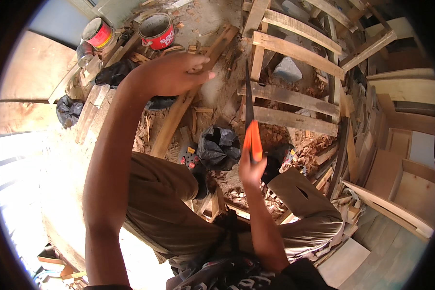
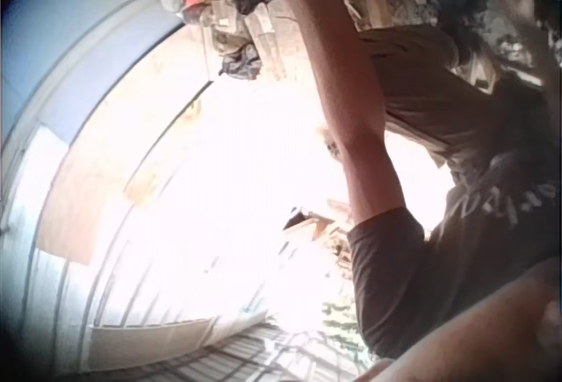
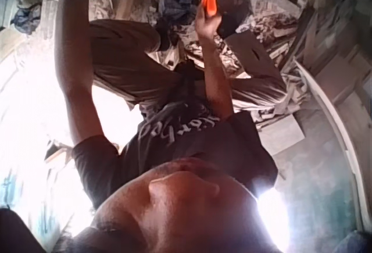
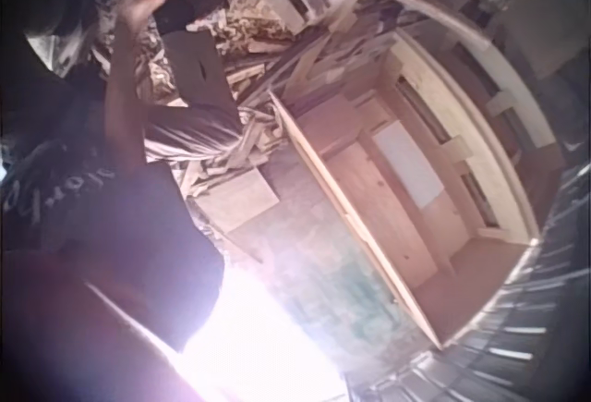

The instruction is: The person sits on the floor and uses a hand saw and a hammer to dismantle a wooden frame. They saw through a wooden plank and then use the hammer to pry and separate the pieces.

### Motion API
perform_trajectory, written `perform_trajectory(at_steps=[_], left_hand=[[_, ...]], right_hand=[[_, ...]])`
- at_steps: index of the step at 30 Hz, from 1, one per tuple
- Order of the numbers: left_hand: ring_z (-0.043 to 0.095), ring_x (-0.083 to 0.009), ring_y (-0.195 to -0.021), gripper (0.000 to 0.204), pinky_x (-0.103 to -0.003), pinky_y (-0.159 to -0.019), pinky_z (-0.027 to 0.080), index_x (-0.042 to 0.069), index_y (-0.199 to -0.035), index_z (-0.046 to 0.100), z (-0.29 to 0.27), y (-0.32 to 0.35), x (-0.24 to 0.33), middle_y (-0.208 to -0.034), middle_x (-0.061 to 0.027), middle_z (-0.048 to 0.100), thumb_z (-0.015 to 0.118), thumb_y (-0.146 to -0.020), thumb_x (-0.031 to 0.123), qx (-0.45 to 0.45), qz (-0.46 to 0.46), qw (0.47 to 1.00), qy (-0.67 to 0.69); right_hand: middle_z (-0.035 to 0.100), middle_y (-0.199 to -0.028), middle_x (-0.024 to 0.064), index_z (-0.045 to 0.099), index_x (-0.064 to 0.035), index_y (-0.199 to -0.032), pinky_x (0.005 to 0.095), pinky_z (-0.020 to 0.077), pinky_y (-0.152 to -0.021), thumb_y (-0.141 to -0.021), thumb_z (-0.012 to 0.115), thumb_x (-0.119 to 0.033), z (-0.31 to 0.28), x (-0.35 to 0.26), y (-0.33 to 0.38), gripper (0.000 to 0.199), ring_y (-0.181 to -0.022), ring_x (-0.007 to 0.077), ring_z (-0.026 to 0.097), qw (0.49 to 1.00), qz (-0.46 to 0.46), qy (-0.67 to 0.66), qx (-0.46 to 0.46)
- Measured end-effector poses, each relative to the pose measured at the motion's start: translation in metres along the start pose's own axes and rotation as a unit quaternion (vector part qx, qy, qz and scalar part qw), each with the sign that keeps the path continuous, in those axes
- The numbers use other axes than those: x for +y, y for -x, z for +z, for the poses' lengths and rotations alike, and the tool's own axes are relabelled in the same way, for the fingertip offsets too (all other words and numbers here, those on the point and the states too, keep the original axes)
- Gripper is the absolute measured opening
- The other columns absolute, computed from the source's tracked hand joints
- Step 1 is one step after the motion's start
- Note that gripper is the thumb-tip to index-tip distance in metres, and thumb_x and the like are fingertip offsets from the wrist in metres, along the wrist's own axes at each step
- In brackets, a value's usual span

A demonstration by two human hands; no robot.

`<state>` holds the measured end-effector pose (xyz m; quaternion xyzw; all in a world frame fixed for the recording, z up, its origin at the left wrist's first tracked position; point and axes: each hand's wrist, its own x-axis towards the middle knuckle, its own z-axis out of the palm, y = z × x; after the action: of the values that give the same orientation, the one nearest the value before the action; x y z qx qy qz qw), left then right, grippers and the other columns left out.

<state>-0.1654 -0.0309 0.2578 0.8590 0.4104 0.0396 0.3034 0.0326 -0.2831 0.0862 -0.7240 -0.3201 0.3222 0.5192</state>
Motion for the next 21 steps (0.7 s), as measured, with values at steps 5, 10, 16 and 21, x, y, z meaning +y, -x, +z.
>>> perform_trajectory(at_steps=[5, 10, 16, 21], left_hand=[[0.063, -0.025, -0.112, 0.054, -0.036, -0.096, 0.048, 0.002, -0.13, 0.056, -0.021, -0.01, 0.018, -0.119, -0.0181, 0.066, 0.055, -0.1, 0.047, -0.091, -0.064, 0.994, -0.009], [0.064, -0.0256, -0.104, 0.051, -0.038, -0.092, 0.048, 0.003, -0.126, 0.057, -0.007, -0.018, 0.023, -0.112, -0.0165, 0.066, 0.054, -0.101, 0.047, -0.068, -0.021, 0.997, -0.002], [0.063, -0.0238, -0.104, 0.05, -0.037, -0.094, 0.047, 0.004, -0.126, 0.057, -0.022, -0.007, 0.007, -0.111, -0.0124, 0.067, 0.053, -0.101, 0.048, -0.09, -0.093, 0.991, -0.025], [0.063, -0.0246, -0.106, 0.053, -0.037, -0.094, 0.047, 0.006, -0.125, 0.058, -0.011, -0.022, 0.013, -0.11, -0.0135, 0.066, 0.052, -0.1, 0.052, -0.122, -0.039, 0.991, 0.039]], right_hand=[[0.063, -0.081, 0.0044, 0.063, 0.0074, -0.095, 0.0299, 0.046, -0.061, -0.09, 0.065, -0.007, -0.013, 0.003, -0.007, 0.015, -0.073, 0.0085, 0.054, 0.999, 0.032, -0.035, -0.001], [0.054, -0.058, 0.0024, 0.057, 0.0032, -0.072, 0.0326, 0.0417, -0.051, -0.088, 0.067, -0.014, 0.024, 0.003, -0.074, 0.025, -0.058, 0.0073, 0.049, 1.0, -0.002, 0.019, 0.013], [0.061, -0.066, 0.0049, 0.063, 0.0056, -0.087, 0.0309, 0.0487, -0.06, -0.089, 0.062, -0.004, -0.028, 0.007, 0.04, 0.01, -0.066, 0.0085, 0.06, 1.0, -0.027, 0.004, -0.013], [0.051, -0.059, 0.002, 0.056, 0.0033, -0.077, 0.0323, 0.0408, -0.05, -0.088, 0.068, -0.012, 0.015, -0.009, -0.067, 0.023, -0.057, 0.0079, 0.048, 0.996, 0.045, -0.074, -0.014]])
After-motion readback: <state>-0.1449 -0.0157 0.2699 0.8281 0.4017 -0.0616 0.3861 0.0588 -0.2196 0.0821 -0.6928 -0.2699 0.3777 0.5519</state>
